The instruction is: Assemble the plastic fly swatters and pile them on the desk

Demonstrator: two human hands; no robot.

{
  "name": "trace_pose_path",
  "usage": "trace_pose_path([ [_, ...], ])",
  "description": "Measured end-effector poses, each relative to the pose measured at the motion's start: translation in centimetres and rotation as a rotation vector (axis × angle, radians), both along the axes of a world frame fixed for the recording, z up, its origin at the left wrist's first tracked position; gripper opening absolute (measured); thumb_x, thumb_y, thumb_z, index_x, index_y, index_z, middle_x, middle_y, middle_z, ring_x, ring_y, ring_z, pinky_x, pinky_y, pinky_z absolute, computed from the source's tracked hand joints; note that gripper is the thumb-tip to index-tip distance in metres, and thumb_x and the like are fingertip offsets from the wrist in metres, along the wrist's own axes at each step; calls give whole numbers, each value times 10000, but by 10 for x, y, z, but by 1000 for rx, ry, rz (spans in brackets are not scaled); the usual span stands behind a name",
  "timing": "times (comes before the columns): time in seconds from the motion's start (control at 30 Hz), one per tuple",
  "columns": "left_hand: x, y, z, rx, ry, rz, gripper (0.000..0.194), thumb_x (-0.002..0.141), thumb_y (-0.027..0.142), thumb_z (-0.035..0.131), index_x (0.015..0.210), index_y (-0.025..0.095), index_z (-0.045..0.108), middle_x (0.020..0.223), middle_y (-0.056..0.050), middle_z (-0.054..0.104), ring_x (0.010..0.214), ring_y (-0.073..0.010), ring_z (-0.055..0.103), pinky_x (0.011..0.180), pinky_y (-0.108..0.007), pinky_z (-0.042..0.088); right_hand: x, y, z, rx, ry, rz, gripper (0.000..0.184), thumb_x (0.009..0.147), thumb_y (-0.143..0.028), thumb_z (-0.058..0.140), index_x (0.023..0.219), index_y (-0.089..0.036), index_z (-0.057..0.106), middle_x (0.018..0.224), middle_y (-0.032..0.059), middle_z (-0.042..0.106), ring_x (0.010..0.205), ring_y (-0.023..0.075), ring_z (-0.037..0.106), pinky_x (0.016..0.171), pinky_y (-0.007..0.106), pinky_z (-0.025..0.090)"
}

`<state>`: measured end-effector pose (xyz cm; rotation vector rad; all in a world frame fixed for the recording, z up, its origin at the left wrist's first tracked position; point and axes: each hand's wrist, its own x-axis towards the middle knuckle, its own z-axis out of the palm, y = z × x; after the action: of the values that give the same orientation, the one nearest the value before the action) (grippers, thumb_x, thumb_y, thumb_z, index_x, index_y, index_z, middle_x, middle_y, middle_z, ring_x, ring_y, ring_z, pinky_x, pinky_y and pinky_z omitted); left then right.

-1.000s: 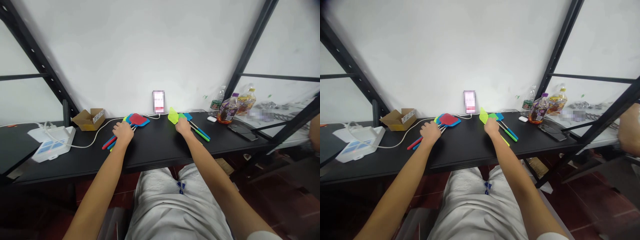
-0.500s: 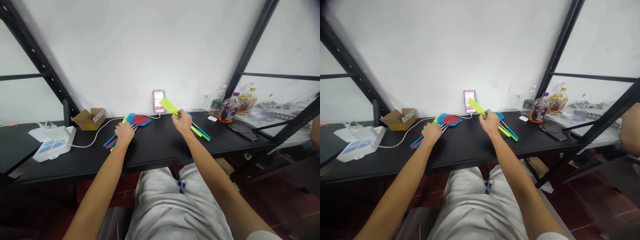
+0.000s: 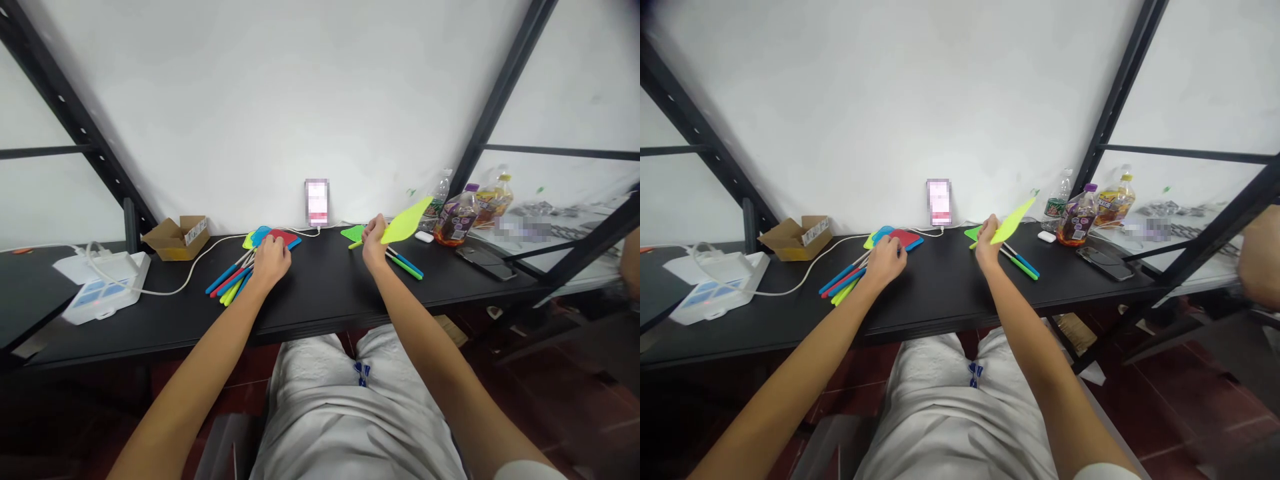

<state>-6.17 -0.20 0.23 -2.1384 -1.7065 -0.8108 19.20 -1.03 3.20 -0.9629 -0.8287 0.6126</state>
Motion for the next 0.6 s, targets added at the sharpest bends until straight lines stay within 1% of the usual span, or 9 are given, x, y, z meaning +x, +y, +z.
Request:
trace_pose_path([
  [0.07, 1, 2, -4, 7, -24, -96, 166, 906, 249, 472, 929, 177, 620, 991, -141, 586, 973, -282, 585, 854, -375, 450, 1, 7, 0, 45, 143, -12, 384, 965, -488, 279, 669, -250, 225, 549, -80, 165, 427, 106, 201, 399, 217, 227],
  [0.1, 1, 2, -5, 2, -36, -149, 151, 902, 265, 494, 918, 184, 620, 974, -128, 584, 959, -272, 587, 847, -369, 455, 2, 9, 0, 37, 186, 5, 382, 961, -484, 287, 667, -248, 225, 536, -86, 158, 410, 102, 197, 389, 214, 223],
  [0.2, 3, 1, -8, -51, -59, -320, 171, 893, 340, 557, 940, 190, 626, 957, -95, 587, 922, -238, 595, 831, -346, 471, 4, 13, -2, -44, 289, 140, 338, 951, -410, 287, 662, -243, 235, 510, -90, 165, 389, 98, 221, 380, 205, 241],
  [0.3, 7, -1, -11, -141, -75, -460, 286, 877, 438, 606, 1010, 187, 636, 975, -74, 597, 887, -210, 600, 820, -333, 484, 3, 12, -3, -102, 390, 266, 270, 918, -290, 305, 658, -239, 252, 500, -89, 181, 388, 94, 214, 378, 207, 234],
  [0.37, 10, -1, -13, -193, -87, -531, 353, 855, 492, 636, 1039, 191, 653, 970, -64, 602, 849, -196, 597, 808, -331, 489, 1, 11, -4, -135, 429, 342, 242, 887, -235, 329, 657, -237, 254, 496, -92, 176, 387, 90, 191, 378, 212, 216],
  [0.43, 13, -2, -14, -233, -102, -592, 371, 839, 505, 657, 1049, 201, 678, 959, -55, 604, 805, -179, 587, 792, -327, 492, -1, 10, -4, -170, 458, 412, 228, 863, -206, 342, 655, -236, 254, 490, -95, 168, 387, 87, 171, 376, 218, 197],
  [0.5, 16, -3, -14, -264, -113, -643, 344, 836, 490, 667, 1033, 211, 705, 954, -50, 607, 775, -165, 580, 776, -320, 492, -3, 9, -5, -195, 488, 476, 218, 848, -194, 345, 650, -233, 262, 481, -95, 168, 385, 85, 156, 371, 221, 178],
  [0.6, 19, -4, -13, -282, -120, -702, 249, 858, 428, 648, 938, 209, 736, 927, -50, 614, 777, -160, 584, 758, -308, 484, -5, 9, -5, -213, 519, 557, 211, 831, -174, 350, 644, -231, 271, 467, -94, 177, 381, 82, 147, 363, 221, 158],
])
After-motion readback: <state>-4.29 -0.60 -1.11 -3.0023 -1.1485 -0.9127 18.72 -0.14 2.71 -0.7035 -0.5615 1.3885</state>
